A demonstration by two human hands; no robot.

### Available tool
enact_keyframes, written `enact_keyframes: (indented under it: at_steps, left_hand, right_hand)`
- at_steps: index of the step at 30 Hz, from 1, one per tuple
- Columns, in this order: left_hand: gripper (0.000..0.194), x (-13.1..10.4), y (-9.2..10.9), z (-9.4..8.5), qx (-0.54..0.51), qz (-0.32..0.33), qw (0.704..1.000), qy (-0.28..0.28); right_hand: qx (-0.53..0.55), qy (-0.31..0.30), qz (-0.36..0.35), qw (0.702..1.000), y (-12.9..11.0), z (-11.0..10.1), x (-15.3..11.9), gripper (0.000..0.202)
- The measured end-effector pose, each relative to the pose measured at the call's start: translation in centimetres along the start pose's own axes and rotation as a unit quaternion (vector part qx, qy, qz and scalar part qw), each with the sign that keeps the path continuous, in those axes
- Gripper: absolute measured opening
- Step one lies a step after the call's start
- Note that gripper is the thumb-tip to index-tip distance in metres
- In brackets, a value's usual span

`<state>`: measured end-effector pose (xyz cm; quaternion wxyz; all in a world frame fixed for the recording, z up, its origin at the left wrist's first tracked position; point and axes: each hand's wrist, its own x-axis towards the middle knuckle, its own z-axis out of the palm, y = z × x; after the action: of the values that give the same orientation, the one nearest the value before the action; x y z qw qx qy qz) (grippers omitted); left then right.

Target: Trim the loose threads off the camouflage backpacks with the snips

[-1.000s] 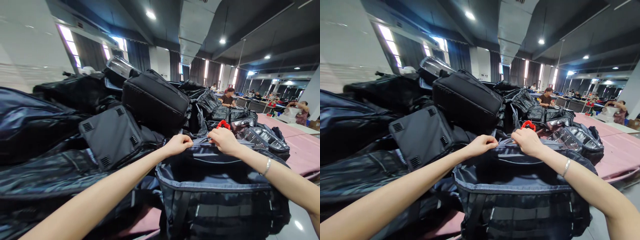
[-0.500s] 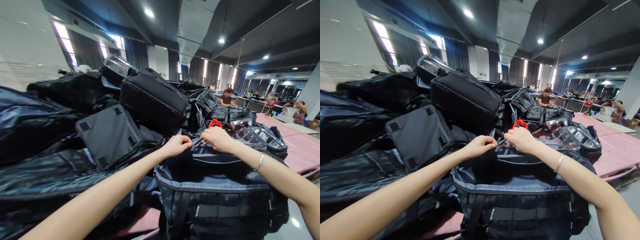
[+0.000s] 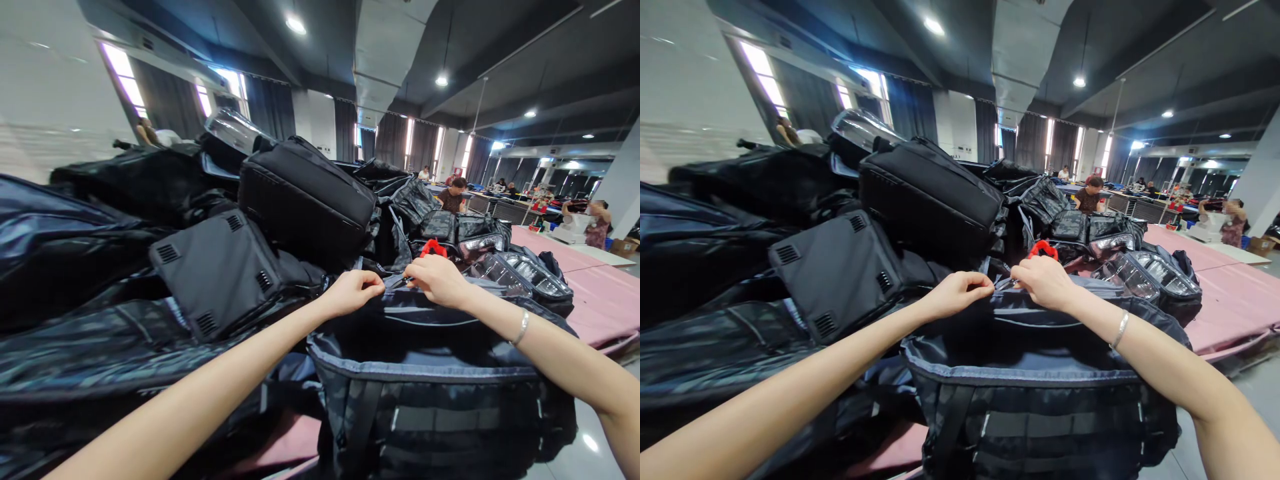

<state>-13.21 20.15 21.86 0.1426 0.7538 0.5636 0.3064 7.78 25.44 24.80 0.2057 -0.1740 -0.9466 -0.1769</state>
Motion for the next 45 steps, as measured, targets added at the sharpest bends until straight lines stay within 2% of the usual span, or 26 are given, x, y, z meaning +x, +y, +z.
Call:
enact_keyframes:
  at_steps: [4, 7, 11, 14, 18, 23, 34, 41, 45]
  left_hand:
    - [0.02, -0.7, -0.4, 0.1, 0.002, 0.067, 0.997, 0.036]
    - [0.014, -1.3, -0.8, 0.1, 0.045, 0.145, 0.987, 0.057]
    - [0.018, -2.0, -0.7, 0.0, 0.179, 0.274, 0.941, 0.086]
    - [0.02, -2.4, -0.4, 0.0, 0.27, 0.322, 0.901, 0.108]
    - [0.023, -2.7, -0.2, 0.1, 0.308, 0.329, 0.885, 0.117]
    - [0.019, -2.7, -0.1, 0.2, 0.313, 0.348, 0.874, 0.13]
    - [0.025, -2.6, -0.3, 0.3, 0.32, 0.327, 0.881, 0.119]
    - [0.022, -2.8, -0.1, 0.3, 0.319, 0.331, 0.88, 0.119]
    - [0.02, -2.9, 0.1, 0.4, 0.305, 0.314, 0.893, 0.109]
  right_hand:
    - [0.119, 0.02, 0.164, 0.979, -1.3, -0.6, -2.0, 0.013]
    - [0.178, 0.01, 0.234, 0.956, -2.2, -0.7, -3.4, 0.018]
    - [0.234, 0.043, 0.306, 0.922, -3.2, 0.0, -4.4, 0.022]
    - [0.246, 0.049, 0.307, 0.918, -3.9, 1.0, -4.5, 0.017]
    - [0.234, 0.05, 0.285, 0.928, -4.6, 1.9, -4.4, 0.013]
    - [0.236, 0.046, 0.28, 0.929, -4.9, 2.1, -4.1, 0.014]
    - [0.263, 0.057, 0.284, 0.92, -4.7, 2.2, -4.1, 0.015]
    - [0.246, 0.063, 0.268, 0.929, -4.9, 2.8, -3.9, 0.013]
    - [0.307, 0.094, 0.283, 0.904, -4.8, 2.0, -3.9, 0.015]
